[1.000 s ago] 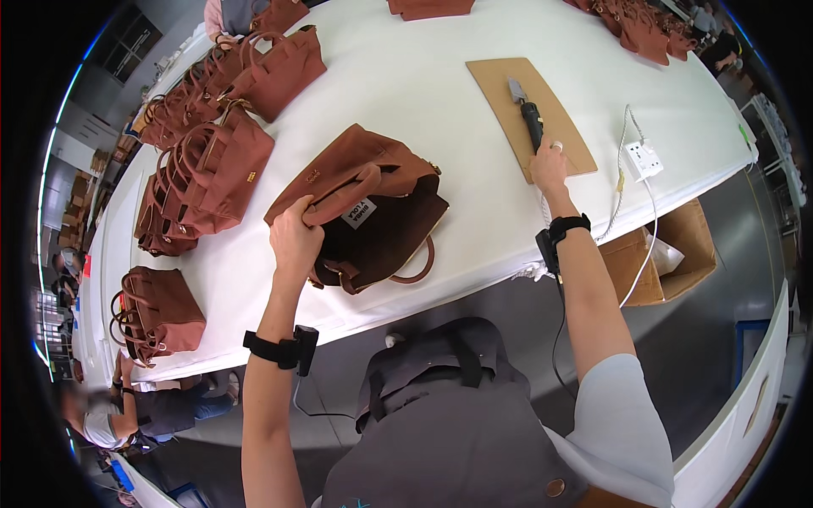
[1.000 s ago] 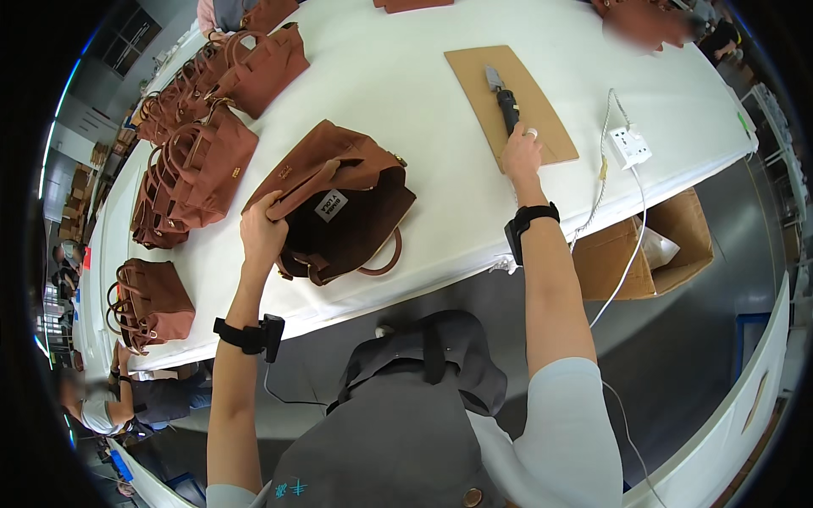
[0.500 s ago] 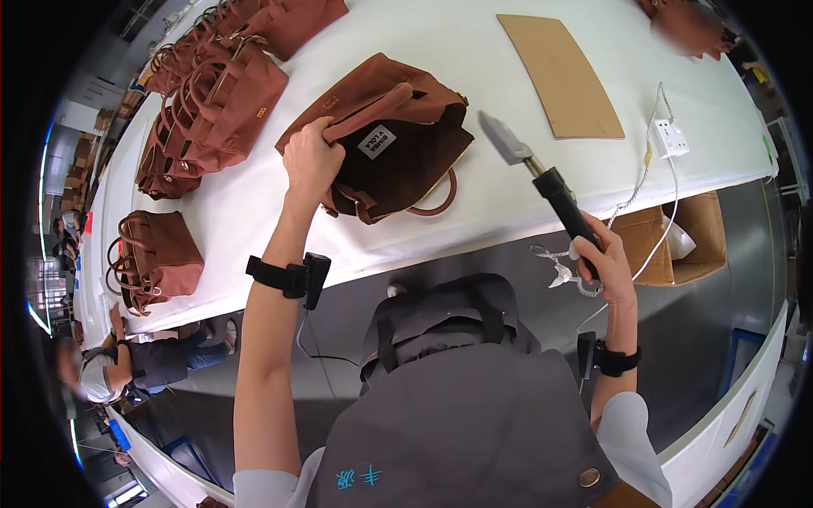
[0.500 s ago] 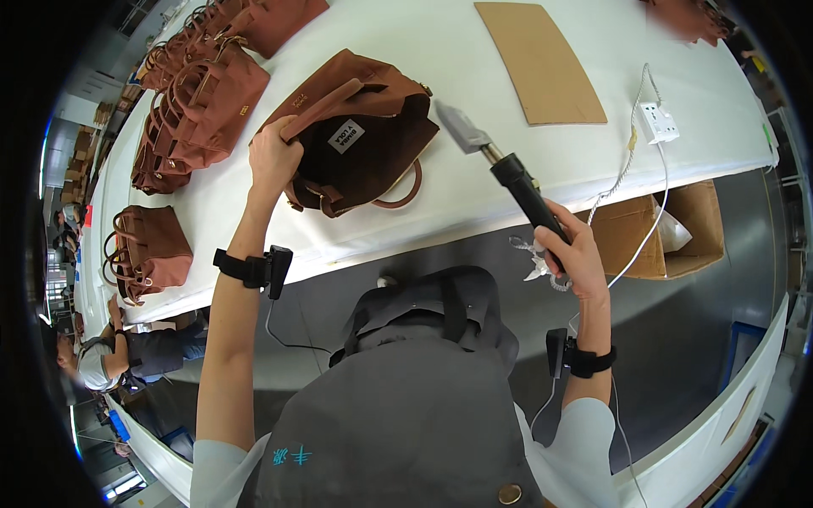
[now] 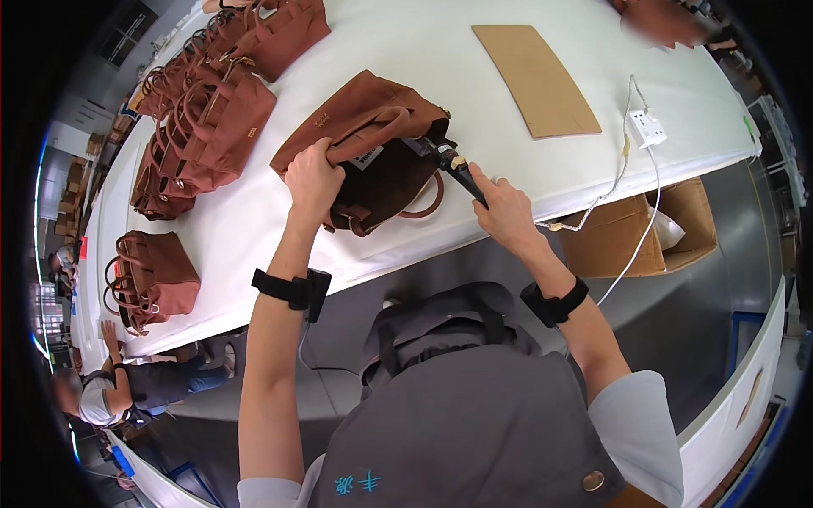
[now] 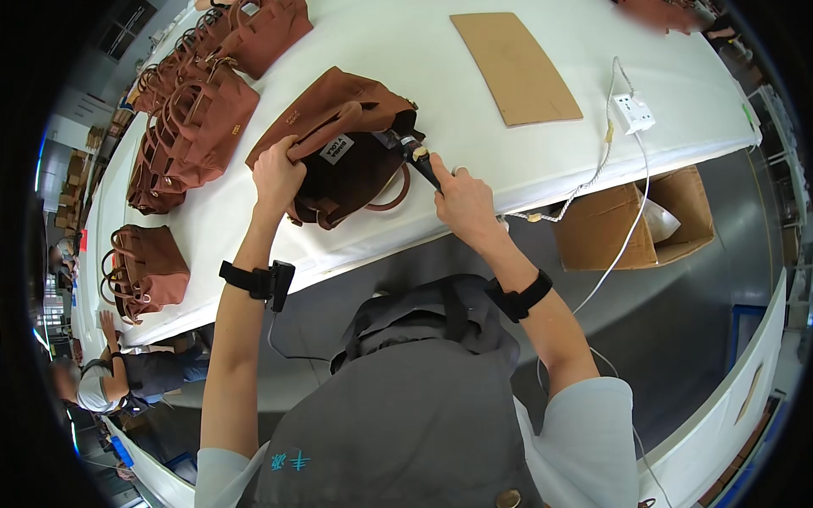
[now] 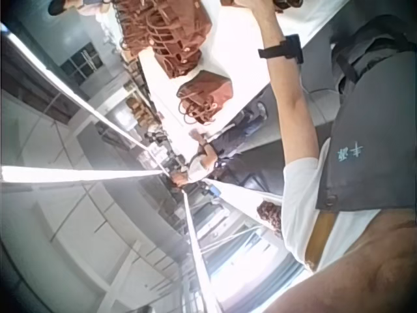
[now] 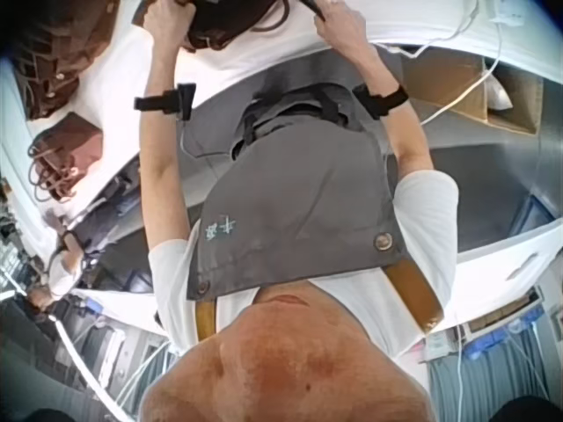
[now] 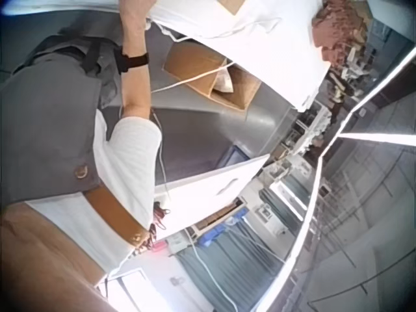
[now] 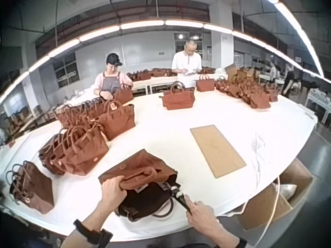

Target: The person picks up brown handbags from a pile, opens the zippers, and uses a handheld heat tool to treat the interior lining and seams. The person places the treated bags into a separate finished area on the table.

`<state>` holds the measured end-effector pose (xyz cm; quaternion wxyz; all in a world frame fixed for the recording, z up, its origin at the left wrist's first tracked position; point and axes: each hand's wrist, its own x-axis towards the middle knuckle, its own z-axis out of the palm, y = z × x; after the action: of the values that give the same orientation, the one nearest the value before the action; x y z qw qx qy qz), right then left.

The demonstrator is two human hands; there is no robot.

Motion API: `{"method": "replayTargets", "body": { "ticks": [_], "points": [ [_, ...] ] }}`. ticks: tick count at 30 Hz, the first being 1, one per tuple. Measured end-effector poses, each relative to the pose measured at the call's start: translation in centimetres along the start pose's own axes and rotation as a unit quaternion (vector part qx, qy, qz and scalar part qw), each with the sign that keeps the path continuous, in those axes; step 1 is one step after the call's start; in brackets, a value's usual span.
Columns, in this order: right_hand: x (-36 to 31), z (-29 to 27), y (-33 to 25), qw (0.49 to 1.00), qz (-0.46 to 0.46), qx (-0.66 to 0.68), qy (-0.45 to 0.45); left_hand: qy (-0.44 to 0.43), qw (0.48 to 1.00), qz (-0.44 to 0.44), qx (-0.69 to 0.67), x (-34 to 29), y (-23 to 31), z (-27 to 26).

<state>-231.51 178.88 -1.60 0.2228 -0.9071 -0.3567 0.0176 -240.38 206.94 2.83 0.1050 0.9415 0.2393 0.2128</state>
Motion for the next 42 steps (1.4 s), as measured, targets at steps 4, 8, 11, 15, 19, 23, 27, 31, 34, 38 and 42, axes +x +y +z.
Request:
{"method": "replayTargets", "body": {
  "ticks": [4, 8, 11, 15, 19, 23, 27, 31, 34, 38, 42],
  "points": [
    [-0.5, 0.5, -0.9, 1.0, -0.02, -0.01, -0.018, 0.002, 1.0, 0.005, 0.005, -0.2, 0.0, 0.3],
    [-1.6, -0.7, -2.1, 0.995, -0.07, 0.005, -0.067, -0.001, 1.0, 0.003, 0.008, -0.2, -0.2, 0.2],
    [-1.1, -0.5, -1.7, 0.999, -0.042, 0.01, -0.018, -0.008, 1.0, 0.007, 0.004, -0.3, 0.0, 0.0],
    [-0.5, -0.1, -1.6, 1.0, 0.004, -0.005, 0.005, -0.018, 1.0, 0.015, 0.018, -0.2, 0.1, 0.1],
    [-2.3, 0.7, -3.7, 0.999, -0.037, 0.014, -0.031, -0.022, 1.0, 0.007, 0.02, -0.2, 0.1, 0.1],
    [-4.2, 0.6, -6.5, 0.986, -0.097, 0.048, -0.124, -0.02, 1.0, 0.005, 0.018, -0.3, 0.2, 0.3],
    [-3.1, 0.0, -5.6, 0.993, -0.039, 0.047, -0.097, -0.011, 1.0, 0.009, 0.008, -0.7, -0.1, 0.3],
    [-1.2, -0.4, -2.4, 1.0, 0.012, 0.006, -0.016, -0.013, 1.0, 0.018, 0.007, -0.6, 0.0, 0.3],
    [-0.8, -0.5, -2.3, 1.0, 0.021, -0.001, -0.013, -0.016, 1.0, 0.015, 0.01, -0.7, 0.0, 0.4],
    [-3.1, 0.5, -4.4, 0.997, -0.061, 0.035, -0.043, -0.022, 1.0, 0.007, 0.004, -0.5, 0.4, 0.8],
    [-4.0, -1.8, -6.8, 0.973, -0.036, 0.143, -0.177, -0.007, 1.0, 0.019, -0.012, -0.4, -0.3, 1.0]
  ]
}}
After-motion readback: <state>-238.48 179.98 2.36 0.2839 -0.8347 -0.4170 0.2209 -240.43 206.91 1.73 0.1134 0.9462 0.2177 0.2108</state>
